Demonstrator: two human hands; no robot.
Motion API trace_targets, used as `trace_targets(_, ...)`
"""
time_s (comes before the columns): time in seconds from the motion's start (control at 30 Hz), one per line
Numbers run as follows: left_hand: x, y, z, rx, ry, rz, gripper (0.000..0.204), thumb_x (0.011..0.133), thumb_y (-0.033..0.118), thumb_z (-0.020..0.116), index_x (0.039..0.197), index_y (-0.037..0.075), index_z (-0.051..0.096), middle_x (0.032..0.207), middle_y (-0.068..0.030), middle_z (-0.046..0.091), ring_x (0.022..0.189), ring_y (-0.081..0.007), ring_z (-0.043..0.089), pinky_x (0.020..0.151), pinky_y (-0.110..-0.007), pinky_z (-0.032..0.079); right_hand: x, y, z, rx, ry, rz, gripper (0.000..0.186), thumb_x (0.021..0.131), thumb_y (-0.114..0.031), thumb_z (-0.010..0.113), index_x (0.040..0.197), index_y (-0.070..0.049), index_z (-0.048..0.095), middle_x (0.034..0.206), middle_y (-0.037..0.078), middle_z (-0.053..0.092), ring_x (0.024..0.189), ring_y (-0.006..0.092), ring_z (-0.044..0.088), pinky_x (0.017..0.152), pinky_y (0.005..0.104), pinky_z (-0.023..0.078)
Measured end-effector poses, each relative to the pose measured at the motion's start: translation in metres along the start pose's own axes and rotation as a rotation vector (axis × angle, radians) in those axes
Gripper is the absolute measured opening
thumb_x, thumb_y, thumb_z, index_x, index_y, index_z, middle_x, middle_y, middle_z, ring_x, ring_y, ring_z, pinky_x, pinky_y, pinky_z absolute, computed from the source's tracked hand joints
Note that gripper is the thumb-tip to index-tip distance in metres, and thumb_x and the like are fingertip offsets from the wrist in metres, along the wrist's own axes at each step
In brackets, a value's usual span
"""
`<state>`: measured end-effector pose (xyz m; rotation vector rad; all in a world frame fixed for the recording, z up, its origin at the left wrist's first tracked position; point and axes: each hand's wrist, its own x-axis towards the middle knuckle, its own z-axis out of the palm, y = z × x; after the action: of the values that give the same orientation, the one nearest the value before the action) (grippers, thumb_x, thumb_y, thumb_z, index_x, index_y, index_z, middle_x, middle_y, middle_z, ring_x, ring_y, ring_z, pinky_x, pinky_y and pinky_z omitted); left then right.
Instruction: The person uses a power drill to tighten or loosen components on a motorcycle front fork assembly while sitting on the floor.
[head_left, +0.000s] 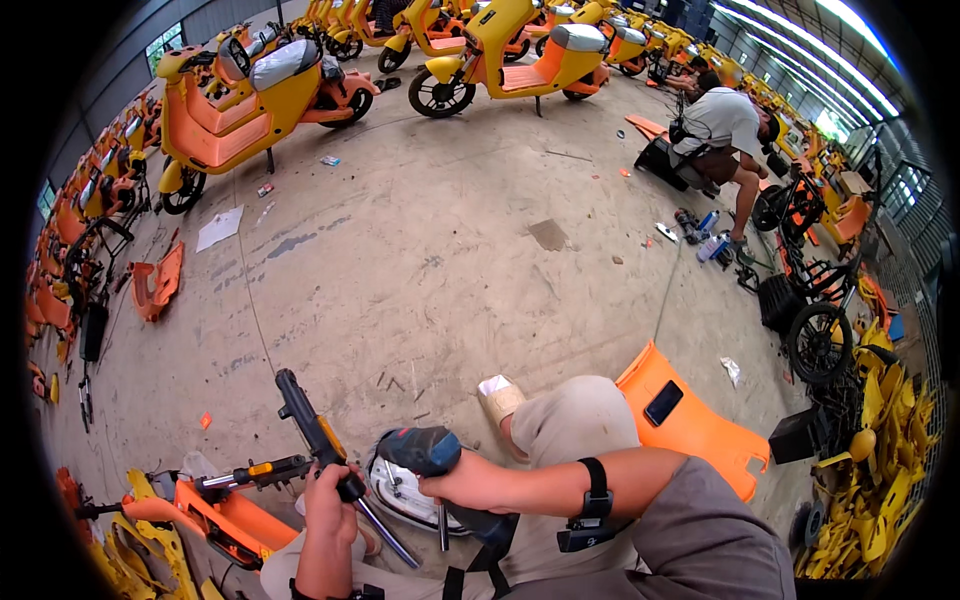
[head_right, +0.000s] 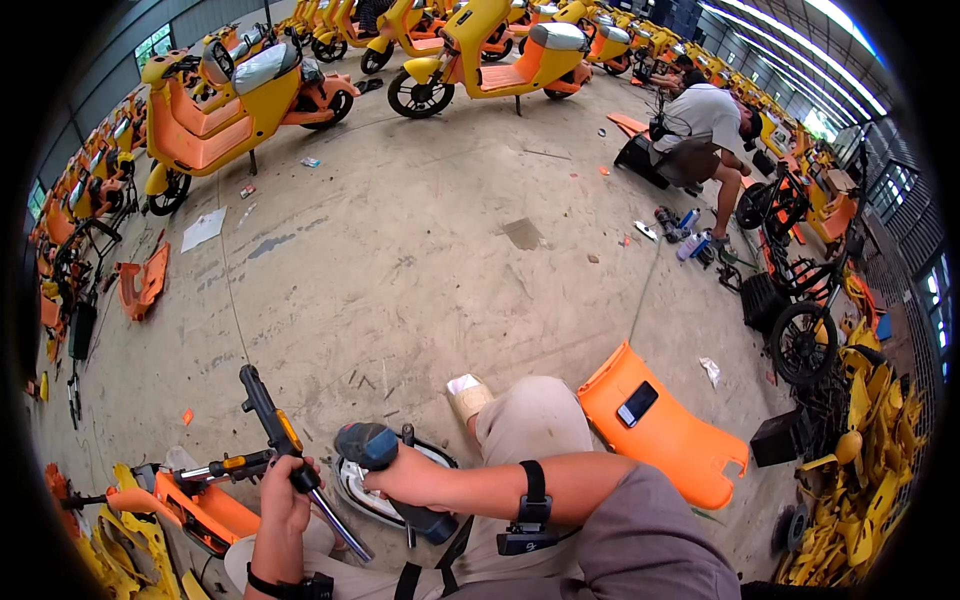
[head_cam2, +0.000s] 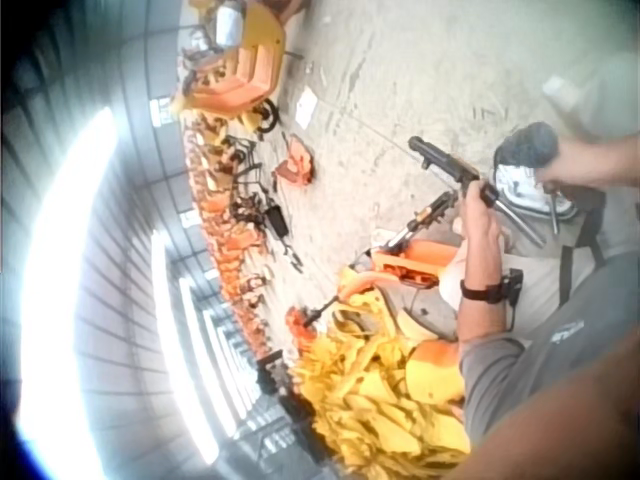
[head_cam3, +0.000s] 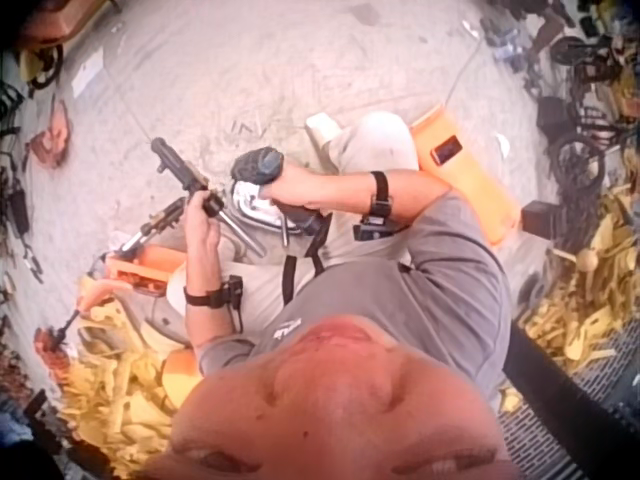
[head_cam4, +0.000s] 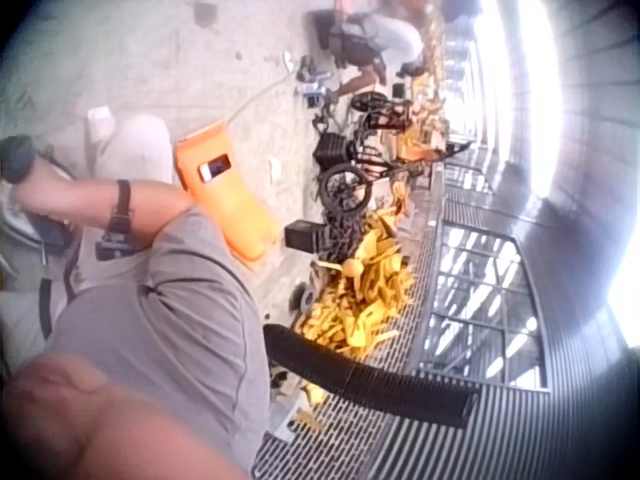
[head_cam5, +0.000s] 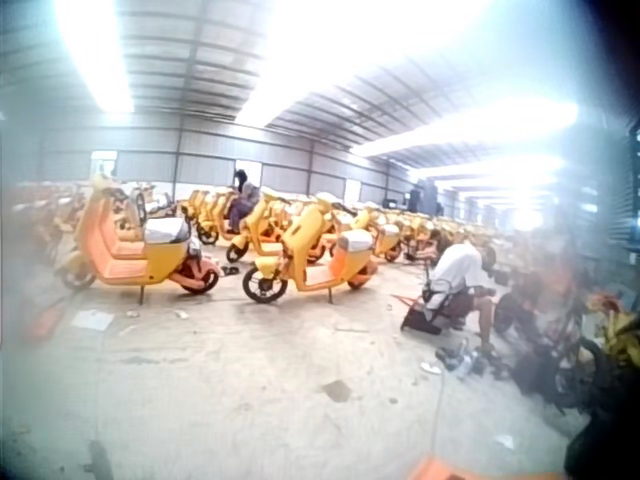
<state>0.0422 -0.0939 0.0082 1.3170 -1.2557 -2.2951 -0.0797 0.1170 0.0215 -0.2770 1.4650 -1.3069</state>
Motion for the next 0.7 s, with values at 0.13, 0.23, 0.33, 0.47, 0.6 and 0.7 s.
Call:
trace_targets(0.13, 0.004, -0.004, -0.006, 0.036, -0.006, -0.021, 0.026, 0.086, 0.007, 0.057, 0.11, 0.007, 0.049, 0.093, -0.0111, 0.062, 0.083, -0.0244, 0.064, 0.066, -0.044, 0.054, -0.001, -0.008, 0.001, 0.204, 0.19, 0.181, 0.042, 0.086, -0.014, 0.069, 0.121, 0.003, 0.052, 0.096, 0.012, 0.062, 0.077, 0.0184, 0.064, 0.065, 0.0349, 0.055)
trace_targets(0.23, -0.001, -0.004, -0.001, 0.029, -0.005, -0.051, 0.025, 0.086, 0.008, 0.058, 0.11, 0.007, 0.049, 0.093, -0.0114, 0.063, 0.082, -0.0239, 0.064, 0.066, -0.044, 0.054, 0.005, -0.01, -0.013, 0.346, 0.077, 0.259, 0.04, 0.088, -0.013, 0.068, 0.121, 0.002, 0.051, 0.096, 0.011, 0.062, 0.077, 0.0185, 0.064, 0.064, 0.0344, 0.055)
trace_targets(0.33, -0.007, -0.002, -0.001, 0.04, -0.012, -0.081, 0.023, 0.087, 0.01, 0.059, 0.109, 0.004, 0.05, 0.093, -0.0118, 0.063, 0.082, -0.0241, 0.064, 0.066, -0.044, 0.055, -0.017, -0.03, -0.012, 0.371, 0.097, 0.136, 0.038, 0.089, -0.014, 0.069, 0.12, 0.001, 0.052, 0.094, 0.009, 0.062, 0.082, 0.0159, 0.063, 0.069, 0.0325, 0.054)
trace_targets(0.47, -0.017, 0.006, 0.0, 0.058, -0.007, -0.101, 0.023, 0.087, 0.01, 0.059, 0.107, 0.002, 0.052, 0.092, -0.0117, 0.063, 0.081, -0.0241, 0.064, 0.065, -0.043, 0.056, -0.023, -0.048, -0.02, 0.205, 0.172, -0.423, 0.039, 0.091, -0.01, 0.069, 0.125, -0.003, 0.051, 0.103, 0.006, 0.06, 0.087, 0.0123, 0.059, 0.077, 0.0295, 0.052)
trace_targets(0.6, -0.013, 0.002, 0.0, 0.004, -0.055, -0.085, 0.019, 0.087, 0.01, 0.062, 0.101, 0.0, 0.056, 0.086, -0.0115, 0.064, 0.076, -0.0221, 0.066, 0.061, -0.038, 0.057, -0.021, -0.065, -0.048, -0.043, 0.009, -0.728, 0.043, 0.09, 0.0, 0.065, 0.13, -0.006, 0.052, 0.116, 0.006, 0.058, 0.092, 0.0104, 0.057, 0.085, 0.0295, 0.049)
trace_targets(0.7, -0.011, 0.001, 0.001, 0.017, -0.024, -0.088, 0.02, 0.087, 0.01, 0.062, 0.103, 0.0, 0.055, 0.087, -0.0116, 0.064, 0.076, -0.0219, 0.066, 0.061, -0.038, 0.057, -0.025, -0.061, -0.034, 0.406, 0.058, -0.587, 0.044, 0.088, 0.002, 0.066, 0.13, -0.006, 0.053, 0.116, 0.006, 0.06, 0.093, 0.0105, 0.058, 0.088, 0.0298, 0.049)
